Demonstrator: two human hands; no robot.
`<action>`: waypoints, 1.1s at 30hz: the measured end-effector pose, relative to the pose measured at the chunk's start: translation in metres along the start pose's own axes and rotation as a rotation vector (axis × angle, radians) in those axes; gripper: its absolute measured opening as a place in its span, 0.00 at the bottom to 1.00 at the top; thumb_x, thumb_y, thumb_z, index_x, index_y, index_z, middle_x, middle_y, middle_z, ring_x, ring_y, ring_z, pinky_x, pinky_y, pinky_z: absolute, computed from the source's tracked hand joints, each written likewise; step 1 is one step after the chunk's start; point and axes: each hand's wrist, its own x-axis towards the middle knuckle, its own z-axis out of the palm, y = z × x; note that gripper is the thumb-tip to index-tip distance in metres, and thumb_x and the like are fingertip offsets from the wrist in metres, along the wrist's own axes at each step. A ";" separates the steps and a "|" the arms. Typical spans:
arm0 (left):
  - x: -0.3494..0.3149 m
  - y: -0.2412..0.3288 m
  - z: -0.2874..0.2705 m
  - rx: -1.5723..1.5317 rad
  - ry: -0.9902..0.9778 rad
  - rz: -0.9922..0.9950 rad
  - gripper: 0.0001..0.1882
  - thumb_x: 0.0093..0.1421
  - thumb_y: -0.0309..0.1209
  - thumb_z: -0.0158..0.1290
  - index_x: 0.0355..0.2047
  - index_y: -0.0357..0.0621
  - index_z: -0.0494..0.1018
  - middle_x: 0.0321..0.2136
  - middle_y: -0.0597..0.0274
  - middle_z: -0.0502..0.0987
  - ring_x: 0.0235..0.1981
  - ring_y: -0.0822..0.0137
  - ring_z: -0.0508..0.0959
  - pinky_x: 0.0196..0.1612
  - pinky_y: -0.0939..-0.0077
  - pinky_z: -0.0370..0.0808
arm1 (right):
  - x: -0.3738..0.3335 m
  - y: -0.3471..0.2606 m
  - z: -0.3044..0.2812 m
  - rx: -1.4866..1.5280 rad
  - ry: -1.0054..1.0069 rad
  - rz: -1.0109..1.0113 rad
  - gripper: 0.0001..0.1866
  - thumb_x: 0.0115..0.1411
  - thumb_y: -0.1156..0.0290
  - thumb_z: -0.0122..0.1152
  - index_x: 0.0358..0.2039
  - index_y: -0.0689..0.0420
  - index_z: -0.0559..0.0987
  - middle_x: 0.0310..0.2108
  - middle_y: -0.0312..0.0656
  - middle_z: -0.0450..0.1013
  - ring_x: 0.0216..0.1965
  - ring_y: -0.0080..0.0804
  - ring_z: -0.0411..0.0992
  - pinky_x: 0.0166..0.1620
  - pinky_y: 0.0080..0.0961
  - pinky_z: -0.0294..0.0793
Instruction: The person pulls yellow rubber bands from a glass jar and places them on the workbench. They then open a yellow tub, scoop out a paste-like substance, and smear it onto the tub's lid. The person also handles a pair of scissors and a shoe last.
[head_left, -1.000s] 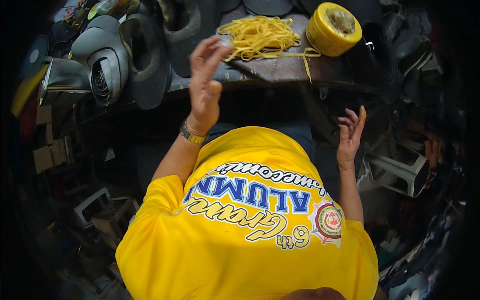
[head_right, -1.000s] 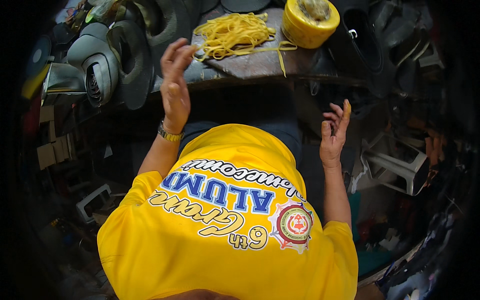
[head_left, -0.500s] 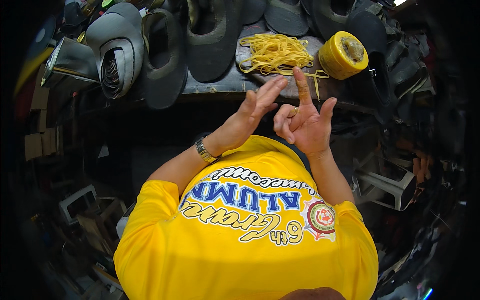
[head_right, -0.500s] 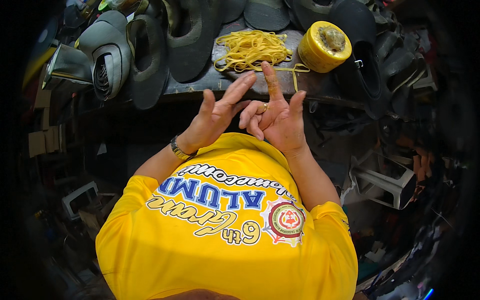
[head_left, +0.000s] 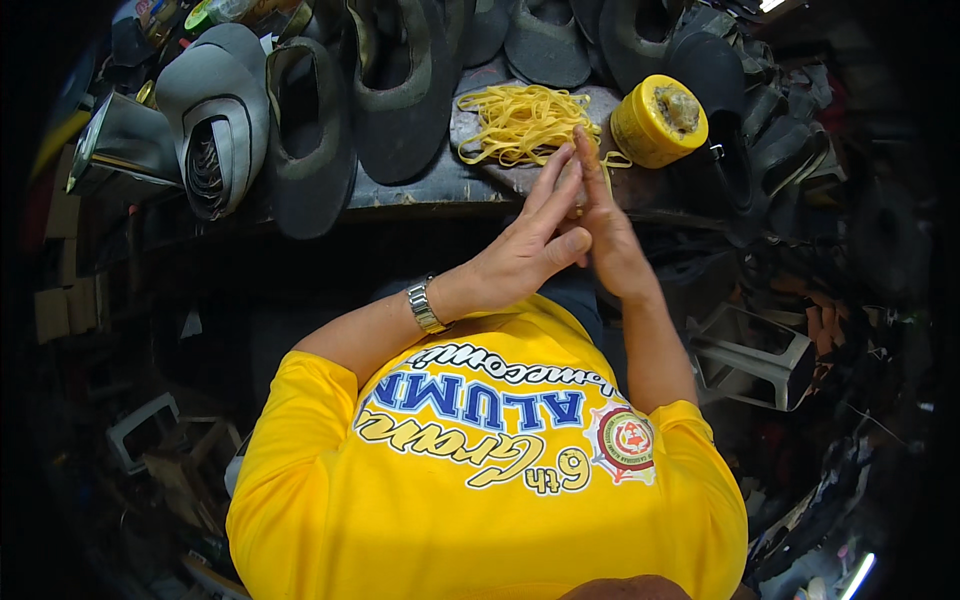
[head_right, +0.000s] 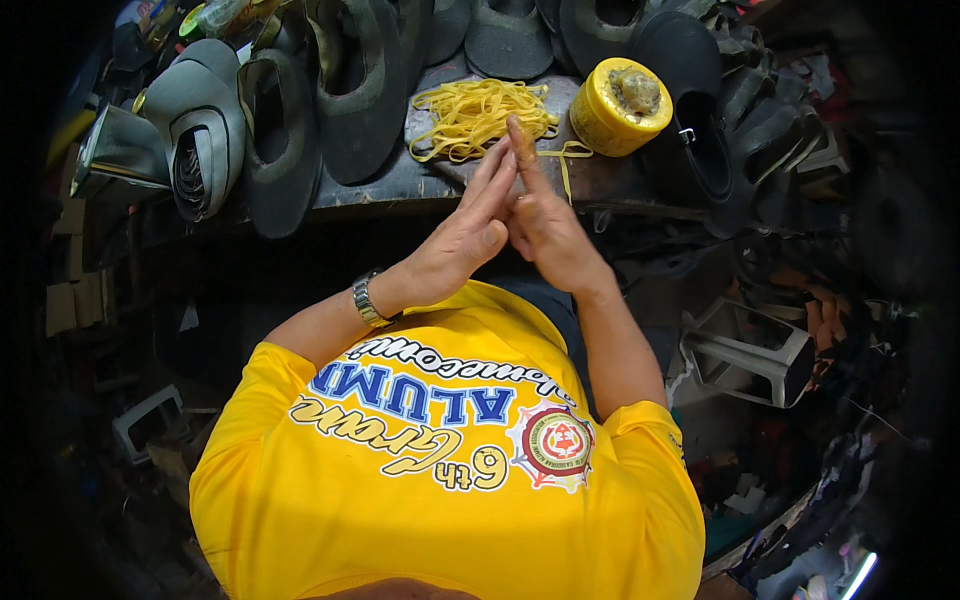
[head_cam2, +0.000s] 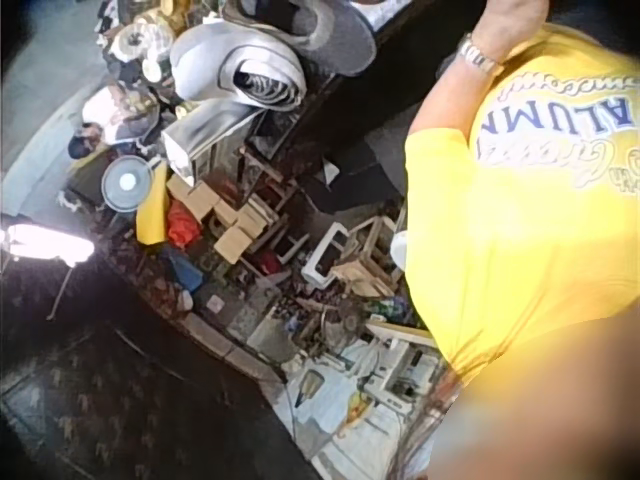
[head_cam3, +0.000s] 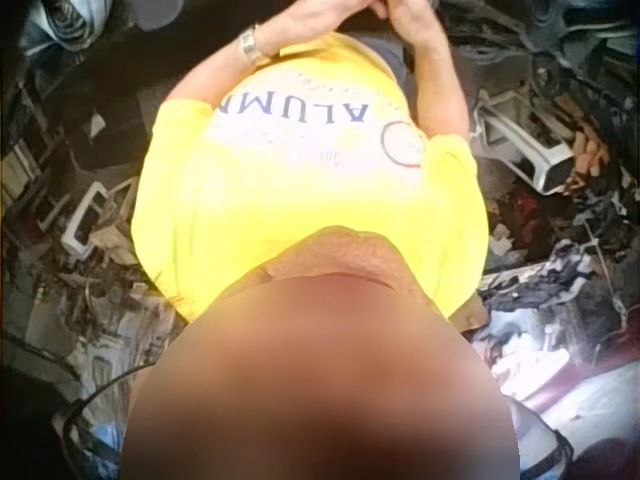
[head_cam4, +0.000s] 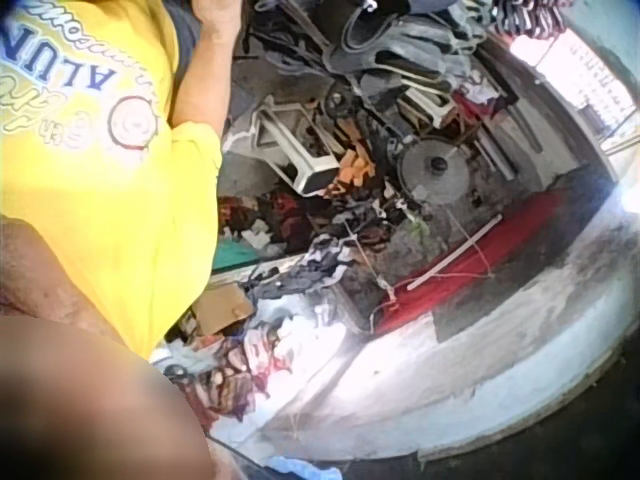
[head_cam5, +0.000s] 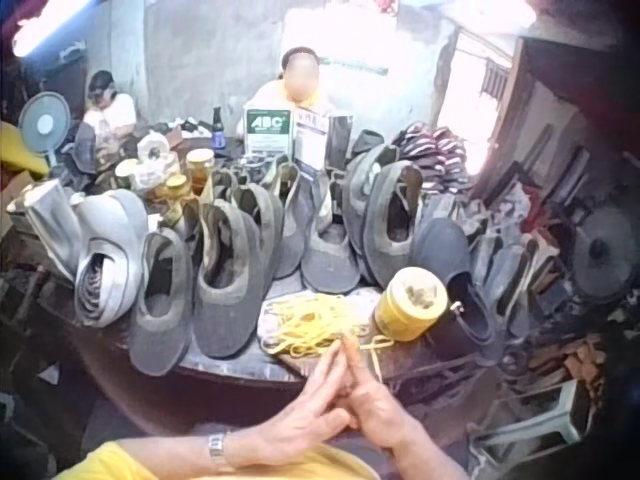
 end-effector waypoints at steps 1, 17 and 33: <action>0.004 0.006 -0.001 0.095 -0.019 0.068 0.42 0.69 0.50 0.49 0.72 0.39 0.47 0.73 0.49 0.40 0.58 0.61 0.68 0.56 0.71 0.71 | -0.001 -0.009 -0.009 0.013 0.003 -0.016 0.46 0.66 0.30 0.36 0.73 0.51 0.54 0.34 0.38 0.75 0.19 0.13 0.60 0.22 0.10 0.56; 0.170 -0.027 -0.008 0.699 0.158 0.217 0.71 0.38 0.56 0.75 0.72 0.36 0.43 0.61 0.37 0.66 0.64 0.44 0.67 0.66 0.62 0.64 | 0.058 -0.075 -0.144 -1.644 0.259 -0.132 0.06 0.54 0.75 0.60 0.29 0.52 0.85 0.42 0.38 0.75 0.48 0.37 0.70 0.53 0.33 0.66; 0.185 -0.044 -0.002 0.712 0.235 0.204 0.73 0.33 0.56 0.74 0.70 0.34 0.45 0.53 0.40 0.75 0.58 0.47 0.74 0.70 0.48 0.52 | 0.022 -0.104 -0.113 -2.159 0.315 -0.206 0.15 0.53 0.62 0.67 0.43 0.39 0.86 0.59 0.40 0.70 0.65 0.40 0.60 0.64 0.51 0.52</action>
